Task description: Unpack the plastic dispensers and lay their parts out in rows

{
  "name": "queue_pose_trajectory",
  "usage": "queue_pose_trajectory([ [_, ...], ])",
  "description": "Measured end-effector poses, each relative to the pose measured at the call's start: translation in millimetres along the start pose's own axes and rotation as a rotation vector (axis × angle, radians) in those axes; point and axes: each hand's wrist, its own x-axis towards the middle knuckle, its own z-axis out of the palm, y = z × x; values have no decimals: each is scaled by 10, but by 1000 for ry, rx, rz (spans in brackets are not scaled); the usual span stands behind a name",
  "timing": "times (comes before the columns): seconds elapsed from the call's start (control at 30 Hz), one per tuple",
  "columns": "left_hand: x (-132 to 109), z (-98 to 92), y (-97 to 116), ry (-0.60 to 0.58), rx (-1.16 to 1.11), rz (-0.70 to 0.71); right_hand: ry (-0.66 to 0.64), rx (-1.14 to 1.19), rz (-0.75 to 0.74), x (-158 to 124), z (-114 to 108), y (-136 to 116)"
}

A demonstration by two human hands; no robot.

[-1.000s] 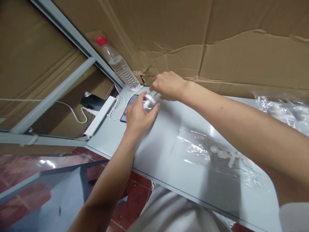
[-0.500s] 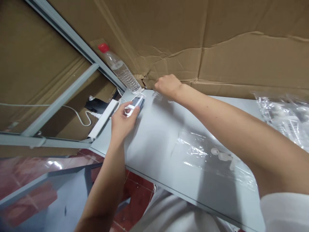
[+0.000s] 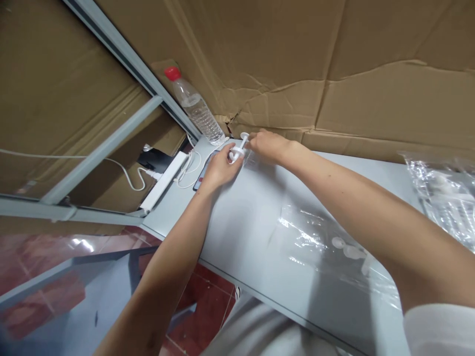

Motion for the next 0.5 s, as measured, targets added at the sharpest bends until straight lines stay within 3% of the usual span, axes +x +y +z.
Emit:
queue_pose_trajectory([
  [0.23,21,-29,15,-16,-23,-8,60,92,11,-168,-65,71],
  [0.4,3,-71,37,15,-35,-35,187,172,99,-578,-187,169],
  [0.5,-78,-75,131,99,-30,9,207,209,210,-807,-161,201],
])
